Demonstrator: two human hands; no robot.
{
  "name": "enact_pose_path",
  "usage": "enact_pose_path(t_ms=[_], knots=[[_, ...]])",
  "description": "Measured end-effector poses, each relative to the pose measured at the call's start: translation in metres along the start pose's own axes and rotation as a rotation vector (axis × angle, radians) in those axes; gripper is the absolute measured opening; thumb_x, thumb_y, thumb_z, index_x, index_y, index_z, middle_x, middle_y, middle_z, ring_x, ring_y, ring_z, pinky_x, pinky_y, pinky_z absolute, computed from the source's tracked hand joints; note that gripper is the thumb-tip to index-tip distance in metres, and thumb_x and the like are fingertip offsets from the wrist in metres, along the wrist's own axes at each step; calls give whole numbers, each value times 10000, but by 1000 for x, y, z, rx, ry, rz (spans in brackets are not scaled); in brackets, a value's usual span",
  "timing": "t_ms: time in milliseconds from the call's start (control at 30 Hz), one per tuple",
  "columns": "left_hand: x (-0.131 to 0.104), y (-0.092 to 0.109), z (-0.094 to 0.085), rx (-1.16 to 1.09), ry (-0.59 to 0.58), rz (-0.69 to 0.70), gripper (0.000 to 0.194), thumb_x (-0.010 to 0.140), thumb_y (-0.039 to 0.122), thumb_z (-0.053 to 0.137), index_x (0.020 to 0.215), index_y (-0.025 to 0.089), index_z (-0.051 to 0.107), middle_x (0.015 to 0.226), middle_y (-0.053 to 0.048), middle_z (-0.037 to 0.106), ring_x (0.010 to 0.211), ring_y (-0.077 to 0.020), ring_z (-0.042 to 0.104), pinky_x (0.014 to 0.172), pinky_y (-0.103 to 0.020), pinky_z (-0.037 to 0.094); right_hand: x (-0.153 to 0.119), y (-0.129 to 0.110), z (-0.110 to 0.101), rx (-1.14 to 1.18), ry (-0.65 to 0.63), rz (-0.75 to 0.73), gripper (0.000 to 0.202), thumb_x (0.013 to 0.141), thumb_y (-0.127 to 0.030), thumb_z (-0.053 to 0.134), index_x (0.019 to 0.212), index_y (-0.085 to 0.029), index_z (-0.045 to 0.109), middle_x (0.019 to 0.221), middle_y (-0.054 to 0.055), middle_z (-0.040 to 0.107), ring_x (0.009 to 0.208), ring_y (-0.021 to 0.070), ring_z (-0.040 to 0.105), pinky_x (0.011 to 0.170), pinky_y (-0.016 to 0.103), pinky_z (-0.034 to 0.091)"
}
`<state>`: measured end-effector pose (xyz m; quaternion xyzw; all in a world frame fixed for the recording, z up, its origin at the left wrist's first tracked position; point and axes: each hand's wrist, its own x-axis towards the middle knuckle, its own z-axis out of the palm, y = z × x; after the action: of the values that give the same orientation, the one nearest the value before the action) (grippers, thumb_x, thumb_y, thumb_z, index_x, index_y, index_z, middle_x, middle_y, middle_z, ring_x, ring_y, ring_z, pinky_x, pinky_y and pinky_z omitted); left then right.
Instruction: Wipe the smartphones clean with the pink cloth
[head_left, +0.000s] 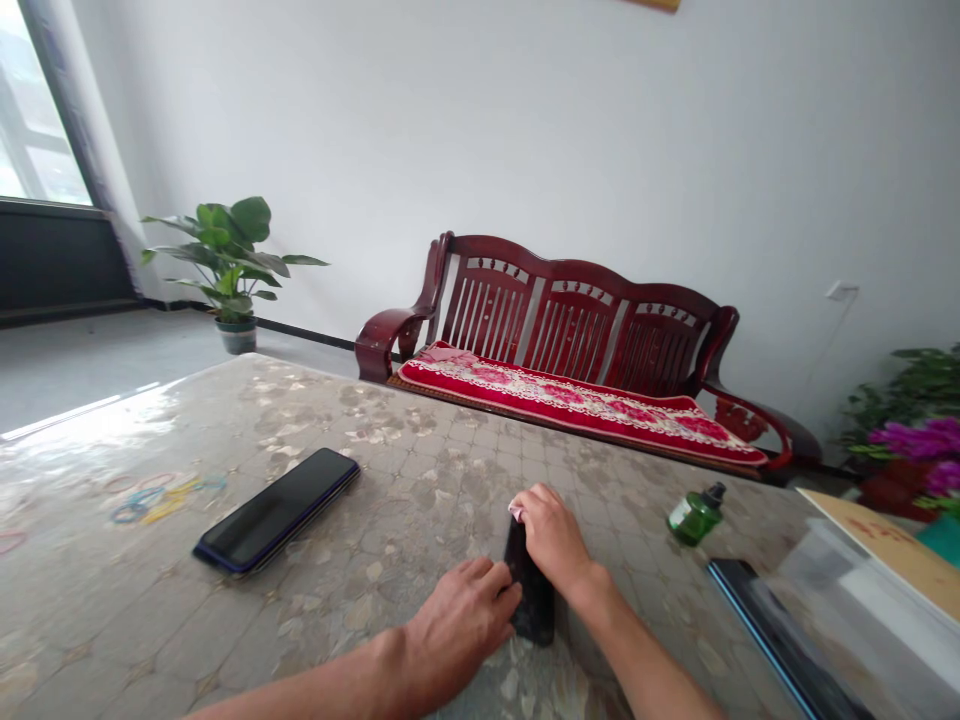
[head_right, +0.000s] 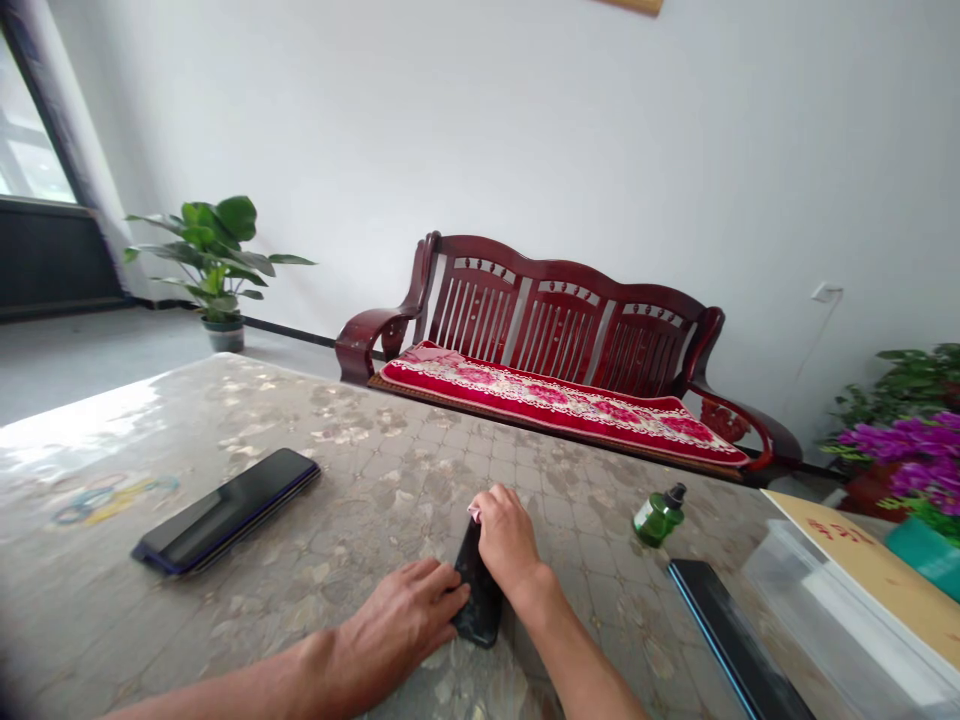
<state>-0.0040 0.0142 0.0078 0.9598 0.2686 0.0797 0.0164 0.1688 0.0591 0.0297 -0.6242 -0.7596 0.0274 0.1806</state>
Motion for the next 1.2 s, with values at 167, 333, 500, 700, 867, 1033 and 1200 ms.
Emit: enact_pose_path(t_ms=[167, 333, 500, 700, 867, 1033, 1200], knots=[[0, 1, 0, -25, -7, -30, 210, 950, 321, 605, 1101, 175, 612, 1022, -50, 640, 923, -233, 588, 816, -346, 511, -14, -11, 0, -8, -65, -37, 264, 888, -62, 459, 847, -224, 663, 921, 32, 638, 924, 168, 581, 825, 238, 400], [0, 1, 0, -31, -23, -42, 207, 958, 304, 586, 1114, 171, 611, 1035, -56, 633, 930, -238, 584, 830, -357, 514, -19, -11, 0, 23, -64, -86, 276, 896, -56, 446, 856, -226, 660, 925, 23, 633, 930, 162, 572, 833, 230, 395], [-1, 0, 5, -30, -2, -45, 177, 956, 299, 585, 1084, 179, 609, 1016, -63, 622, 922, -231, 582, 829, -347, 506, 1, -2, 4, -5, 5, -7, 267, 912, -71, 436, 862, -218, 652, 932, 36, 641, 930, 166, 575, 839, 233, 405], [-1, 0, 7, -26, 16, -30, 156, 950, 293, 595, 1063, 185, 606, 1000, -55, 625, 911, -233, 586, 818, -348, 507, 3, -2, 3, 1, -5, 5, 264, 908, -82, 444, 868, -222, 665, 947, 42, 650, 949, 165, 587, 853, 234, 409], [-1, 2, 3, -4, 11, -28, 151, 954, 282, 587, 1057, 173, 606, 984, -54, 634, 895, -233, 589, 798, -347, 509, -2, -4, -6, 54, -109, -42, 250, 892, -102, 470, 853, -227, 683, 920, 25, 650, 929, 145, 600, 829, 219, 402], [-2, 1, 5, -14, 20, -33, 173, 946, 303, 605, 1070, 182, 603, 995, -50, 631, 909, -231, 590, 810, -345, 507, 11, -2, -4, 35, -82, 10, 254, 908, -114, 450, 852, -213, 677, 917, 35, 646, 895, 148, 594, 810, 226, 402], [-1, 0, 5, -4, 11, -26, 170, 944, 298, 606, 1060, 173, 607, 987, -50, 631, 896, -231, 588, 798, -346, 506, 12, -5, 2, -38, -63, -2, 255, 909, -87, 454, 851, -206, 672, 936, 46, 643, 927, 161, 585, 825, 233, 392]])
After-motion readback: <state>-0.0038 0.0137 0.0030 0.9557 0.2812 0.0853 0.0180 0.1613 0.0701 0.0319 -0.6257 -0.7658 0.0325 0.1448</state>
